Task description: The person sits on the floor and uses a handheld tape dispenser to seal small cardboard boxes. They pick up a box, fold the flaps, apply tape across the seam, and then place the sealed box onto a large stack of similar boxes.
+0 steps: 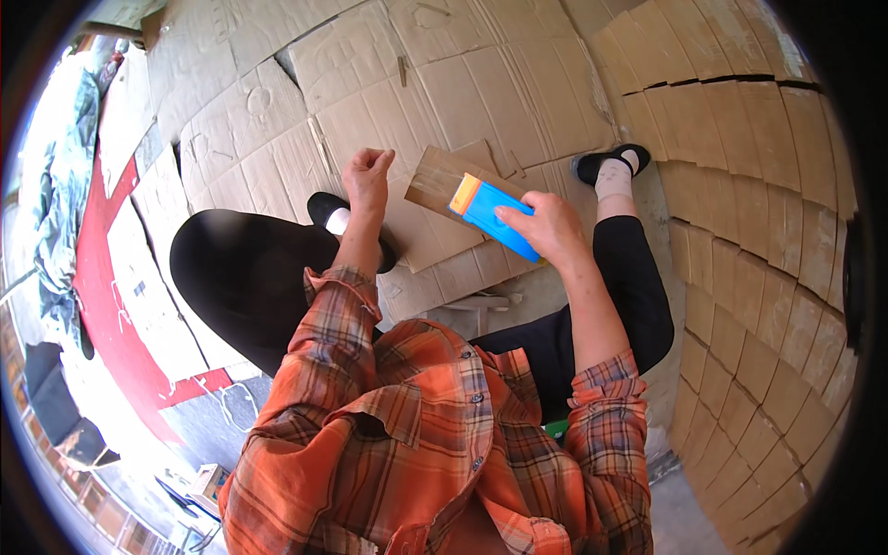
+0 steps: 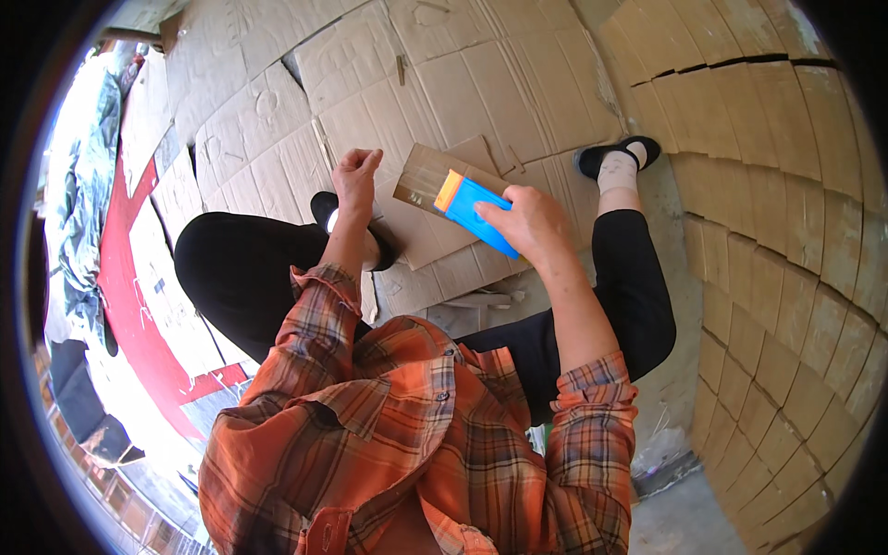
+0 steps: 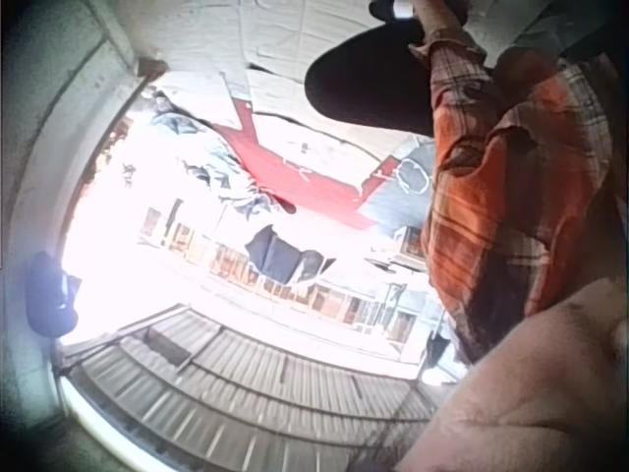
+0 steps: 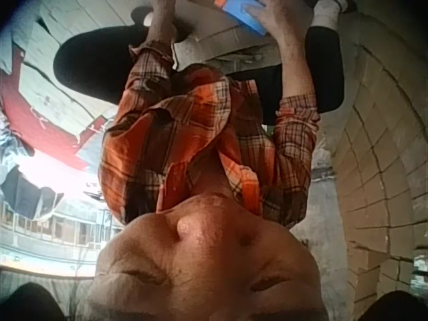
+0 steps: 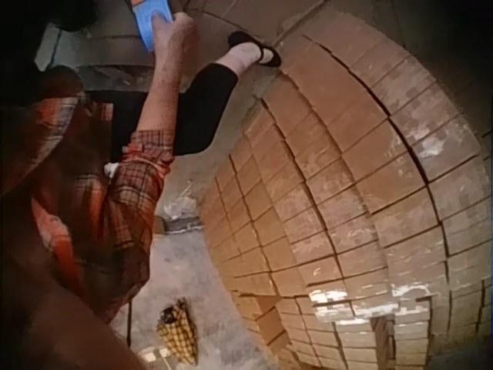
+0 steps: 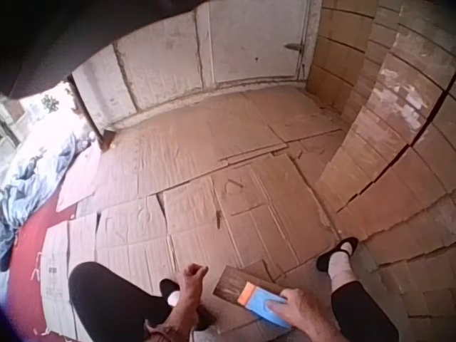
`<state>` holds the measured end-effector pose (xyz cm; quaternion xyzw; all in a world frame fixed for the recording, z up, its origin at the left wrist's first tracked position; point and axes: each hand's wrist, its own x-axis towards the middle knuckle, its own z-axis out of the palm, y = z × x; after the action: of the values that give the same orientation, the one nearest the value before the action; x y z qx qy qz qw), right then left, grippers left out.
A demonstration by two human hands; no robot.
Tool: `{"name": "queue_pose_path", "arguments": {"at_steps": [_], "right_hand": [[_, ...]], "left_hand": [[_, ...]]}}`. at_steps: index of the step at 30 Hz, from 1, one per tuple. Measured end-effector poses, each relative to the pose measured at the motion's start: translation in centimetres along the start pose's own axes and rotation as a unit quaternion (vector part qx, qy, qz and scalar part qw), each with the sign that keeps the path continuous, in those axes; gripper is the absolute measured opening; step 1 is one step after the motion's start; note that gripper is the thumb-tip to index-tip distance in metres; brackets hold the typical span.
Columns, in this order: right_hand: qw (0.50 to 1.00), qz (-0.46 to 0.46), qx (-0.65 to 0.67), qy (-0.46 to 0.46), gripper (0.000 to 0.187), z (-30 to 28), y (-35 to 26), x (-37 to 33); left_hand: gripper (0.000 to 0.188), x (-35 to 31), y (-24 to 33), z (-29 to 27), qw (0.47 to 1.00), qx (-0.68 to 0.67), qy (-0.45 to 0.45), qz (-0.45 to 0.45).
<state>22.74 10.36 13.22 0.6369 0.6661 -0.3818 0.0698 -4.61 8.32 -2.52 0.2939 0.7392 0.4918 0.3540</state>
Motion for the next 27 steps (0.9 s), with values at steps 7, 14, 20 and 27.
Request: {"name": "queue_pose_path", "arguments": {"at_steps": [7,14,20,27], "right_hand": [[0.999,0.032,-0.034,-0.017,0.048,0.3,-0.9,1.0],[1.0,0.015,-0.009,0.013,0.05,1.0,-0.1,1.5],[1.0,0.008,-0.019,0.02,0.051,1.0,-0.2,1.6],[1.0,-0.005,-0.017,0.018,0.052,1.3,0.5,1.9]], "left_hand": [[0.017,0.0,-2.3,1.5,0.992,-0.067,-0.045,-0.096],[0.02,-1.0,-4.0,3.3,0.937,-0.2,-0.114,-0.264],[0.027,-1.5,-2.1,3.5,0.935,-0.124,-0.05,-0.329],[0.029,-2.2,-3.9,1.9,0.965,-0.118,-0.065,-0.223]]}}
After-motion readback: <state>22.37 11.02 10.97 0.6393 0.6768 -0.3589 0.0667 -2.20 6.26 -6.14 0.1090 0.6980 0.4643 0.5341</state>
